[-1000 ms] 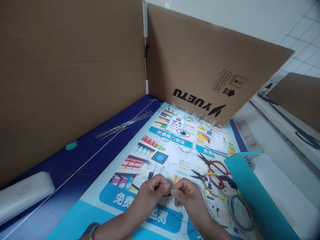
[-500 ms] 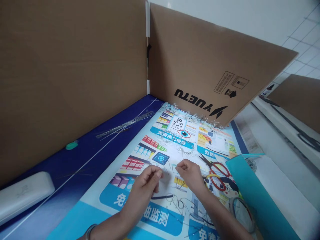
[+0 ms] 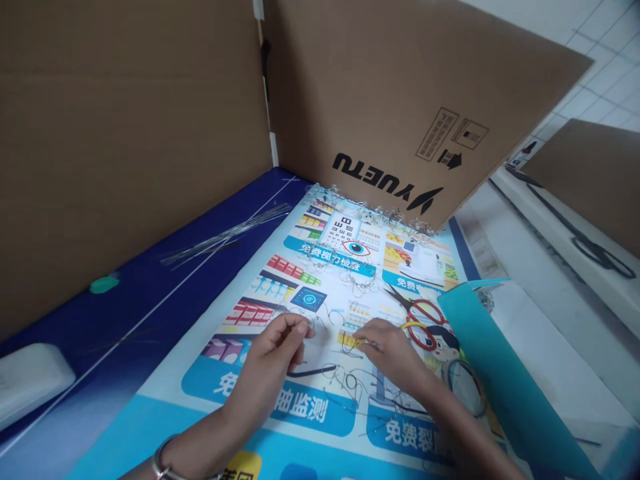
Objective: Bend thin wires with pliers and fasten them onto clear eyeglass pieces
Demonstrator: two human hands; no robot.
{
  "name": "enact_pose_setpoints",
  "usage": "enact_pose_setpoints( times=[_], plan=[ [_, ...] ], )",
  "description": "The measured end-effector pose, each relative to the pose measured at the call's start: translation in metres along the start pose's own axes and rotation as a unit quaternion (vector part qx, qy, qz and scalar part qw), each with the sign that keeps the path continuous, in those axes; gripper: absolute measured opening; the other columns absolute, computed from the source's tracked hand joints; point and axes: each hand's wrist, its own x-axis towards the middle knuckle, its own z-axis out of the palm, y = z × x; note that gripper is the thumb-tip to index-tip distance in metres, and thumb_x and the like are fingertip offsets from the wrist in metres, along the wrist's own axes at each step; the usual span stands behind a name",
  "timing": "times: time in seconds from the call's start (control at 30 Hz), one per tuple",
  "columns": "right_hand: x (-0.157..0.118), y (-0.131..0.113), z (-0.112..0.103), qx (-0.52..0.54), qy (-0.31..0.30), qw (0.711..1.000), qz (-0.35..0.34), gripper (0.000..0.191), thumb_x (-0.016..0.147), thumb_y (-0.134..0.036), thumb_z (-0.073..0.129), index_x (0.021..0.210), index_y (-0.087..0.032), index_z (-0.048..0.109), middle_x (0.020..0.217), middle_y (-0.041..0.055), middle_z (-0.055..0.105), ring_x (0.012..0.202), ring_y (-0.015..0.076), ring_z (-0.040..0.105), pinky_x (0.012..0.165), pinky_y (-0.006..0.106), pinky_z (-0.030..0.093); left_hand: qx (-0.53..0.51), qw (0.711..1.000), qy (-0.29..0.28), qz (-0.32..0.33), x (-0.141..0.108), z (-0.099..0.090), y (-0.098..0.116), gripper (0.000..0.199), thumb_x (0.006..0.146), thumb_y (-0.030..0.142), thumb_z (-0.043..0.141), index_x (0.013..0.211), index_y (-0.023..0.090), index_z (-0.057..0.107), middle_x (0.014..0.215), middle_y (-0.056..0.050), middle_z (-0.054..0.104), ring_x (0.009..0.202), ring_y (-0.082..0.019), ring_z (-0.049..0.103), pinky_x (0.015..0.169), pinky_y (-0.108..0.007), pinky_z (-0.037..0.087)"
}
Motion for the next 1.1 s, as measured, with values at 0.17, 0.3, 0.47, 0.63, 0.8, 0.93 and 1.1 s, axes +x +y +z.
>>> enact_pose_setpoints(
  times=[0.17, 0.3, 0.47, 0.63, 0.8, 0.93, 1.1],
  plan=[
    [-0.014, -0.002, 0.005, -0.062, -0.023, 0.998, 0.002, 0.023, 0.078, -0.017, 0.055, 0.098, -0.023, 0.064, 0.097, 0.0053, 0.058, 0.095, 0.0187, 0.049, 0.082, 0.029, 0.038, -0.002, 1.0, -0.001, -0.001, 0.001, -0.001, -0.002, 0.02, 0.085, 0.038, 0.048, 0.082, 0.019, 0.054, 0.064, 0.003, 0.051, 0.048, -0.006, 0.035, 0.046, -0.018, 0.029],
    [-0.024, -0.008, 0.003, -0.094, -0.033, 0.995, 0.033, 0.01, 0.079, -0.02, 0.056, 0.086, -0.02, 0.064, 0.088, 0.0033, 0.059, 0.089, 0.0169, 0.05, 0.079, 0.027, 0.037, 0.003, 1.0, -0.008, -0.004, 0.002, -0.001, -0.003, 0.02, 0.085, 0.038, 0.048, 0.083, 0.019, 0.054, 0.067, 0.002, 0.053, 0.048, -0.007, 0.035, 0.047, -0.019, 0.029],
    [-0.038, -0.016, -0.008, -0.083, -0.094, 0.99, 0.067, 0.008, 0.08, -0.024, 0.056, 0.073, -0.02, 0.06, 0.073, -0.0013, 0.06, 0.072, 0.0124, 0.053, 0.063, 0.021, 0.036, 0.006, 1.0, -0.017, -0.012, 0.001, 0.0, -0.002, 0.02, 0.084, 0.038, 0.048, 0.081, 0.019, 0.054, 0.063, 0.003, 0.05, 0.048, -0.007, 0.035, 0.047, -0.019, 0.029],
    [-0.037, -0.012, -0.017, -0.094, -0.076, 0.991, 0.056, 0.012, 0.084, -0.023, 0.049, 0.085, -0.021, 0.062, 0.084, 0.0013, 0.061, 0.084, 0.0143, 0.052, 0.072, 0.023, 0.037, 0.005, 0.999, -0.034, -0.02, -0.001, 0.001, -0.002, 0.021, 0.084, 0.038, 0.048, 0.078, 0.018, 0.054, 0.053, 0.005, 0.042, 0.048, -0.008, 0.035, 0.046, -0.019, 0.029],
    [-0.028, -0.006, -0.01, -0.173, -0.082, 0.981, 0.01, 0.01, 0.082, -0.021, 0.053, 0.088, -0.019, 0.06, 0.092, 0.0045, 0.057, 0.092, 0.0171, 0.047, 0.08, 0.027, 0.035, 0.019, 0.999, -0.044, -0.023, -0.001, 0.002, -0.002, 0.021, 0.084, 0.037, 0.048, 0.077, 0.018, 0.054, 0.054, 0.004, 0.044, 0.049, -0.008, 0.036, 0.047, -0.018, 0.03],
    [-0.026, -0.005, -0.006, -0.218, -0.106, 0.97, -0.013, 0.013, 0.085, -0.018, 0.047, 0.076, -0.015, 0.056, 0.085, 0.0056, 0.055, 0.084, 0.0159, 0.047, 0.073, 0.025, 0.035, 0.023, 0.998, -0.056, -0.026, -0.001, 0.001, -0.002, 0.021, 0.085, 0.038, 0.047, 0.078, 0.019, 0.054, 0.056, 0.004, 0.045, 0.05, -0.008, 0.037, 0.048, -0.018, 0.031],
    [-0.031, -0.008, -0.003, -0.262, -0.112, 0.959, -0.007, 0.007, 0.077, -0.013, 0.047, 0.076, -0.014, 0.054, 0.079, 0.0063, 0.054, 0.074, 0.0155, 0.045, 0.061, 0.025, 0.031, 0.045, 0.996, -0.077, -0.021, -0.001, 0.001, -0.006, 0.022, 0.085, 0.039, 0.046, 0.08, 0.019, 0.053, 0.065, 0.002, 0.05, 0.052, -0.009, 0.039, 0.048, -0.019, 0.032]
  ],
)
